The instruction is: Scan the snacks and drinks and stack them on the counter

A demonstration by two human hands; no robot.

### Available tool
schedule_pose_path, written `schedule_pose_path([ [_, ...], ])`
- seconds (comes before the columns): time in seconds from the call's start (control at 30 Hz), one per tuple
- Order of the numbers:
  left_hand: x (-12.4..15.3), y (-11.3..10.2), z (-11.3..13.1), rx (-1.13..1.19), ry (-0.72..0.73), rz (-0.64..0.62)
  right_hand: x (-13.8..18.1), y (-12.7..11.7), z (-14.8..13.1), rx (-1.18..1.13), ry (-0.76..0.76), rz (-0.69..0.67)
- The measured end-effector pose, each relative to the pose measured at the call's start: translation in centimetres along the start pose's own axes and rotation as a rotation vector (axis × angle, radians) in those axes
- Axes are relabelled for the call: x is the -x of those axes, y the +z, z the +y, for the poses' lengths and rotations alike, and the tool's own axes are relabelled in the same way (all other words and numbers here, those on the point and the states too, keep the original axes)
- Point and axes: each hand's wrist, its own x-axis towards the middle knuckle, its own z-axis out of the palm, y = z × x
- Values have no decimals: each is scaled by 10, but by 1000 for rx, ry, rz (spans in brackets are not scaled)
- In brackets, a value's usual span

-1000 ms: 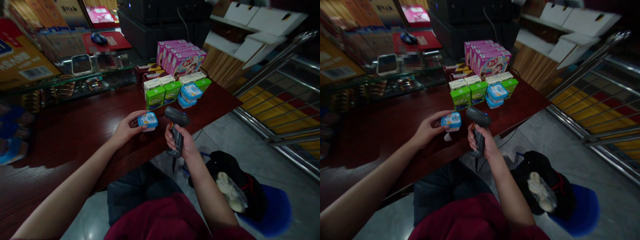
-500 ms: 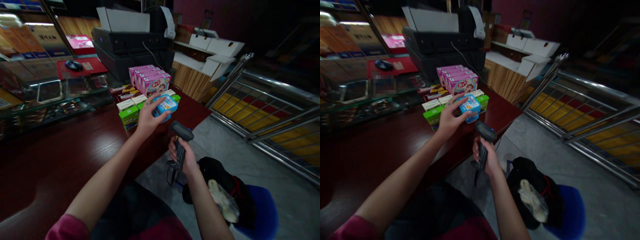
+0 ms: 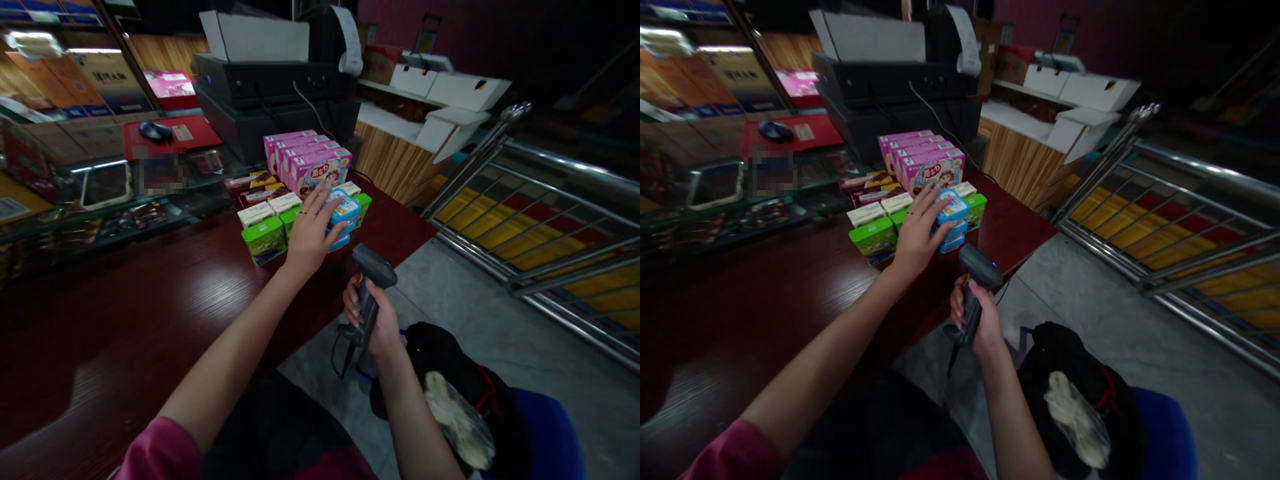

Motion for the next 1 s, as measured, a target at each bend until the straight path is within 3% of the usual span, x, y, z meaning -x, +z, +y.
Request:
schedule_pose_path([
  [0.27, -2, 4, -19, 41, 101, -76, 2, 11, 0, 51, -30, -8],
  [0.47, -1, -5, -9, -46, 87, -121, 1, 12, 7, -60, -36, -6],
  [0.63, 25, -55, -6, -229, 182, -82, 3, 18, 12, -121, 9, -43],
  [0.83, 79, -138, -48, -470, 209, 146, -1, 37, 24, -117, 101, -130],
  [1.0, 126, -196, -61, -561, 29, 162, -4, 63, 39, -118, 172, -198],
])
